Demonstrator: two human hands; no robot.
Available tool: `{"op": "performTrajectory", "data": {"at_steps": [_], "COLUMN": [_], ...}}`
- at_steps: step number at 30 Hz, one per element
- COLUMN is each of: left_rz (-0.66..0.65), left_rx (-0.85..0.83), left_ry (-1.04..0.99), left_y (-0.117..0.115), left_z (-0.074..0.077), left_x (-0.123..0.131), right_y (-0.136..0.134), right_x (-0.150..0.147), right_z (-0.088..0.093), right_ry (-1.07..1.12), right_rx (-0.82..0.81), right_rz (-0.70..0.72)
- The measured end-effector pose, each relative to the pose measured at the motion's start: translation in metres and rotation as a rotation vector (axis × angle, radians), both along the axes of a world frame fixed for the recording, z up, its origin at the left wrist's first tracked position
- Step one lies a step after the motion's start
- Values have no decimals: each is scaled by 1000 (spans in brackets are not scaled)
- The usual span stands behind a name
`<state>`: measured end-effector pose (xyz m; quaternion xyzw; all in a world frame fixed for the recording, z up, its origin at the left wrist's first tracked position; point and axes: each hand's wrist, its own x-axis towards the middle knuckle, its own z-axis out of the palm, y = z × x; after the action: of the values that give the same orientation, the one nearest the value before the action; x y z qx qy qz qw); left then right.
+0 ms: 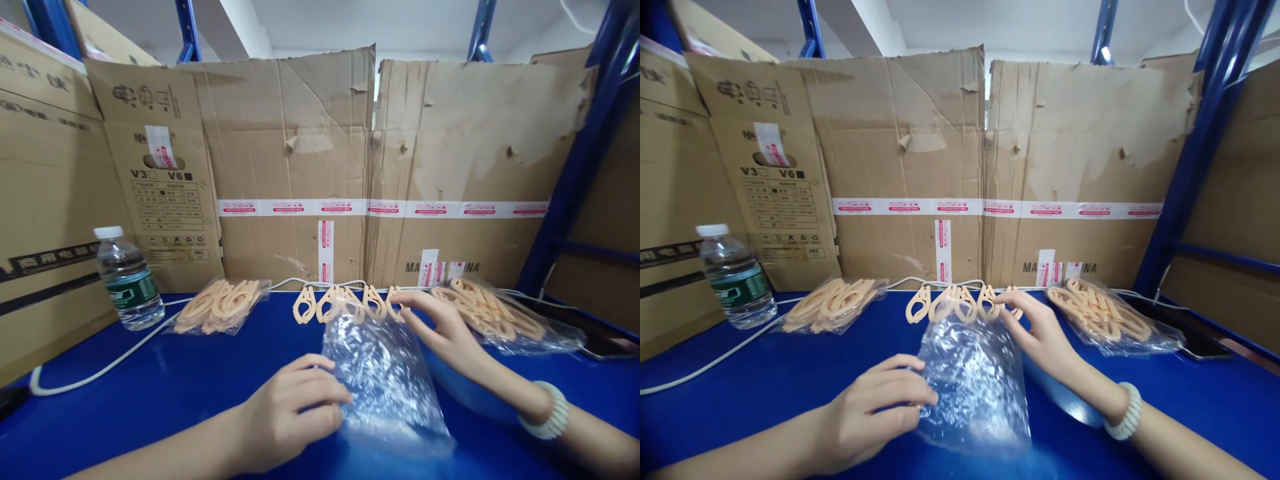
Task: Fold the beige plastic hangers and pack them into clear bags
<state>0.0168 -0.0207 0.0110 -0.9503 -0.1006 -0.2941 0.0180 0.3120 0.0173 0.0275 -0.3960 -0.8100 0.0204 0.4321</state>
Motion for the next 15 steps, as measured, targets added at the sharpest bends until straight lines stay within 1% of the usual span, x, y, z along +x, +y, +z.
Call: {"op": "performTrajectory", "data": {"at_steps": [3,4,6,8,11,13,15], "left_rz": [-57,-58,-20,27,67,92,111], "left_rx": [97,138,222,283,355,404,446], "left_ry": [2,-14,-39,-16,23,33,39], "left_y": [-1,-1,-4,-9,-16,-18,-18], "left_z": [-7,-8,-10,-10,-7,-5,-7], "left_x": [9,11,15,18,20,20,20], "right_y": [-9,-13,-20,-26,-33,-35,-37], "right_x": [-11,-14,-20,-24,-27,-28,-30], "right_z": [-7,-9,-10,-10,-6,-4,-3], "right_ry": [-152,-234,-397,-497,-576,-620,-667], "right_rx": [-96,-129,-182,-202,-212,-202,-174], "right_rz": [133,177,232,234,246,254,260]}}
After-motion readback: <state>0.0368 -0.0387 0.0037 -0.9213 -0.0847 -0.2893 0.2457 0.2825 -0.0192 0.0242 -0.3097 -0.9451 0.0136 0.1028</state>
